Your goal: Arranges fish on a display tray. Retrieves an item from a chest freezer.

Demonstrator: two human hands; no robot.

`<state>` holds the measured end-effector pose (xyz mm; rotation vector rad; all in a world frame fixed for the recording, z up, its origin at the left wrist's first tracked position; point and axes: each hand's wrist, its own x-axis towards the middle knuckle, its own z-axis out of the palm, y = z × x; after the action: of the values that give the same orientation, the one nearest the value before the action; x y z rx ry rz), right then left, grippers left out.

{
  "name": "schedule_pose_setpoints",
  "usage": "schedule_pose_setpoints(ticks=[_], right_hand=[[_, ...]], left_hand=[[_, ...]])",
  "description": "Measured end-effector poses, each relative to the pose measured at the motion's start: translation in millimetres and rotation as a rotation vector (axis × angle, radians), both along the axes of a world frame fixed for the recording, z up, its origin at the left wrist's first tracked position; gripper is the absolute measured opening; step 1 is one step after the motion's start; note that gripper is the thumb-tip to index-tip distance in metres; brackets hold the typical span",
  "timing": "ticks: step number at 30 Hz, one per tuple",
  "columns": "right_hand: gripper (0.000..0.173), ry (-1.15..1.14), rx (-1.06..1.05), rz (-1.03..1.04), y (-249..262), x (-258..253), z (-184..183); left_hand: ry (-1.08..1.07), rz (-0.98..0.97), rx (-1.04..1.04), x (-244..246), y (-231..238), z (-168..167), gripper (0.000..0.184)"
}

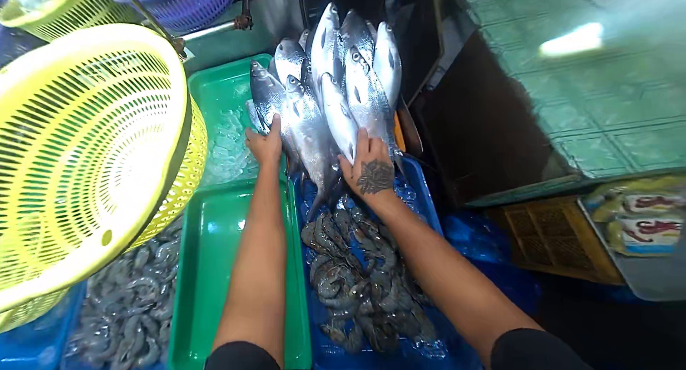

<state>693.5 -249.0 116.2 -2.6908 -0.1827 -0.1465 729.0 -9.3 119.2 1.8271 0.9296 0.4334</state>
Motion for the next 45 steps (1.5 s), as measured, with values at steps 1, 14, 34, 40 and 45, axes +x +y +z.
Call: schedule_pose_setpoints(ticks=[1,14,34,40,45], right_hand=[[0.083,0.014,-0.025,-0.028,5,1,-1],[0.084,-0.063,0.039,-0.238,69,29,6],[0.038,-0.015,0.396,-0.264,-230,-351,35],[0.032,-0.1,0.442,-0.644,-324,-334,31],[0.041,0.295,0.35,-0.067,-396,-279,-7]], left_hand=[[-0.057,-0.042,-0.113,12,10,-3,0.105],[-0.195,-0.543,-0.095,8,46,-16,0.099],[-0.185,-0.713,0.465,-150,-59,37,0.066],[-0.43,-0.786,0.733,-118,-125,55,0.056],[-0.406,-0.929,0.828,-99,-197,59,0.057]])
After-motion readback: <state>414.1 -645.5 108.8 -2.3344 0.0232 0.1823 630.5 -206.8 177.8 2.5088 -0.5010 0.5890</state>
